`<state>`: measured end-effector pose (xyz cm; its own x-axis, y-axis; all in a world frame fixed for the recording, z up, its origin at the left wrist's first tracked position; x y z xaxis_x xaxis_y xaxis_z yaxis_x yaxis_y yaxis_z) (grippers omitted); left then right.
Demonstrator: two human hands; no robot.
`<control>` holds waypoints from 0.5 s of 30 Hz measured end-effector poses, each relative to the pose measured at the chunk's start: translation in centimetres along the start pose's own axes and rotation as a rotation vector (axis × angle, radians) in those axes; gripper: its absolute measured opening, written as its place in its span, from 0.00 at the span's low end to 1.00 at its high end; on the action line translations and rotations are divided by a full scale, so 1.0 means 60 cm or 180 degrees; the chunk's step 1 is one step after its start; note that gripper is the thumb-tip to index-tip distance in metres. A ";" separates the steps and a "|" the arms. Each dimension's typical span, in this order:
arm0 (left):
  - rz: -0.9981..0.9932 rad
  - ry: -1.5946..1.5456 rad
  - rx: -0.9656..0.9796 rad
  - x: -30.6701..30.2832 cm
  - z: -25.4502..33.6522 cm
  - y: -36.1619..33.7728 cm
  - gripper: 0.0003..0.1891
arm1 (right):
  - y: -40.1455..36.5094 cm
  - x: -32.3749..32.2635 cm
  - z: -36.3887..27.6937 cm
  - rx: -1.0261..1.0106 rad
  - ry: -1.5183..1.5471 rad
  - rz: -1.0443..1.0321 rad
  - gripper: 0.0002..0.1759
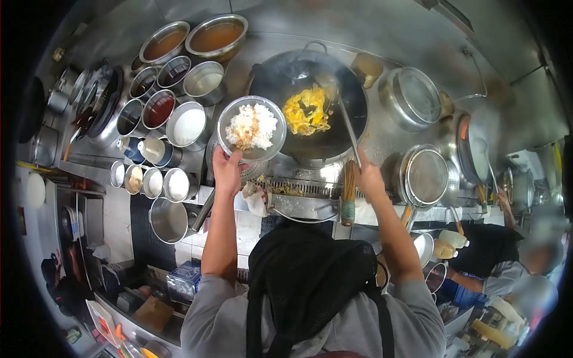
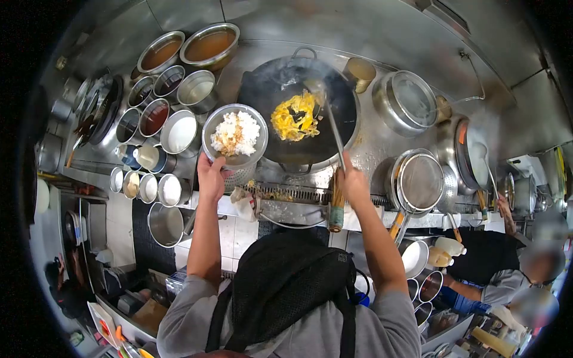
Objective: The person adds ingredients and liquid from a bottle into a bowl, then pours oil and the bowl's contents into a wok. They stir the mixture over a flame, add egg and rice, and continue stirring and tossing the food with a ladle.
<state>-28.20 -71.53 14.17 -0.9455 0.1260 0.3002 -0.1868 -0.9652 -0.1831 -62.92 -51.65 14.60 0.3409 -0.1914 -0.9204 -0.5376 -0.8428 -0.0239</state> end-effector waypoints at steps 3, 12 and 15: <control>-0.0074 -0.0033 0.0044 0.013 0.011 0.032 0.17 | -0.084 -0.008 -0.062 0.0279 0.1041 -0.0769 0.36; -0.0259 -0.0077 0.0377 0.066 0.039 0.089 0.14 | -0.017 0.040 -0.065 0.0674 0.1924 -0.0986 0.34; -0.0297 0.0235 0.0511 0.080 0.033 0.117 0.11 | -0.070 0.004 -0.048 -0.0132 0.0666 -0.0018 0.34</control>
<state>-33.55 -78.16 16.16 -0.9441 0.2275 0.2385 -0.2353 -0.9719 -0.0044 -58.39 -49.61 15.62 0.4988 -0.2833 -0.8192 -0.5045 -0.8634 -0.0087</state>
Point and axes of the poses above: each hand's wrist, its own y-axis towards the middle knuckle, its own x-axis out of the palm, z = x × y, the point moved 7 cm from there along y, towards the middle knuckle, and after that the axes turned 3 degrees about x, right-handed, at the moved point
